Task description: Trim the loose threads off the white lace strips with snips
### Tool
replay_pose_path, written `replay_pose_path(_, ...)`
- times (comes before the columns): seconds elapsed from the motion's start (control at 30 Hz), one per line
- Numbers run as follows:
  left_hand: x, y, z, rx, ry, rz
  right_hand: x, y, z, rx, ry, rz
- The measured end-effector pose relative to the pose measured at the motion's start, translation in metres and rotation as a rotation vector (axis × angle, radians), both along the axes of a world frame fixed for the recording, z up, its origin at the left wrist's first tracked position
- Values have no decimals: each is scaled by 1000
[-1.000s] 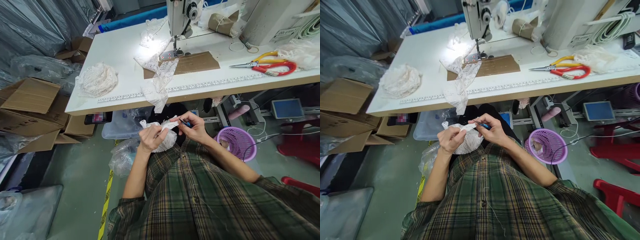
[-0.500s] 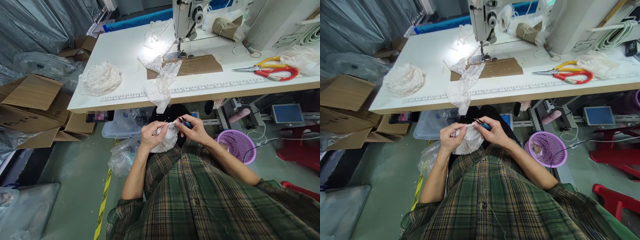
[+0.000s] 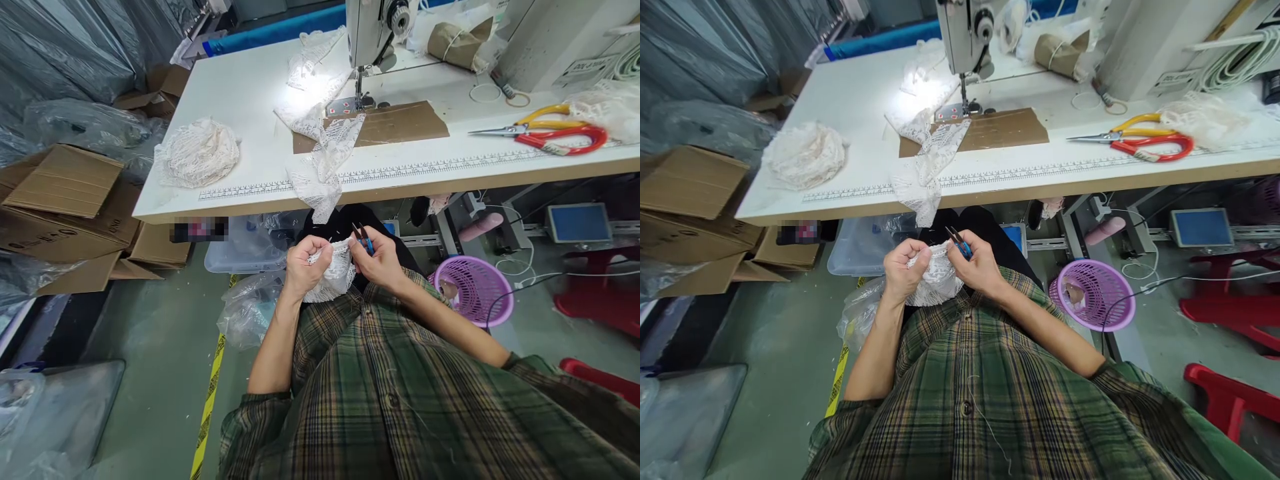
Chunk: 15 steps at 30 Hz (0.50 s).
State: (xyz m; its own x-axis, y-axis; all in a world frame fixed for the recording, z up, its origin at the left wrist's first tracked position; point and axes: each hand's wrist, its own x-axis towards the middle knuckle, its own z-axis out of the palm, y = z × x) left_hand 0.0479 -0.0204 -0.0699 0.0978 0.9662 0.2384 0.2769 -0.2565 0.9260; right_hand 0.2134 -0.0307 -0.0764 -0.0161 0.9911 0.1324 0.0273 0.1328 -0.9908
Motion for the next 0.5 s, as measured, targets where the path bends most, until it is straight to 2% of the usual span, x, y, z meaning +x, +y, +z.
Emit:
replay_pose_path(0.23, -1, 4, -2, -64, -56, -21, 0, 3, -1, -7, 32, -46)
replay_pose_path(0.3, -1, 5, -2, -123, -79, -83, 5, 3, 1, -58, 73, 51)
replay_pose_path(0.4, -2, 7, 0, -243, -90, -236, 16, 6, 8, -179, 91, 289)
replay_pose_path(0.5, -6, 10, -3, -321, -151, -288, 25, 13, 14, -290, 10, 441)
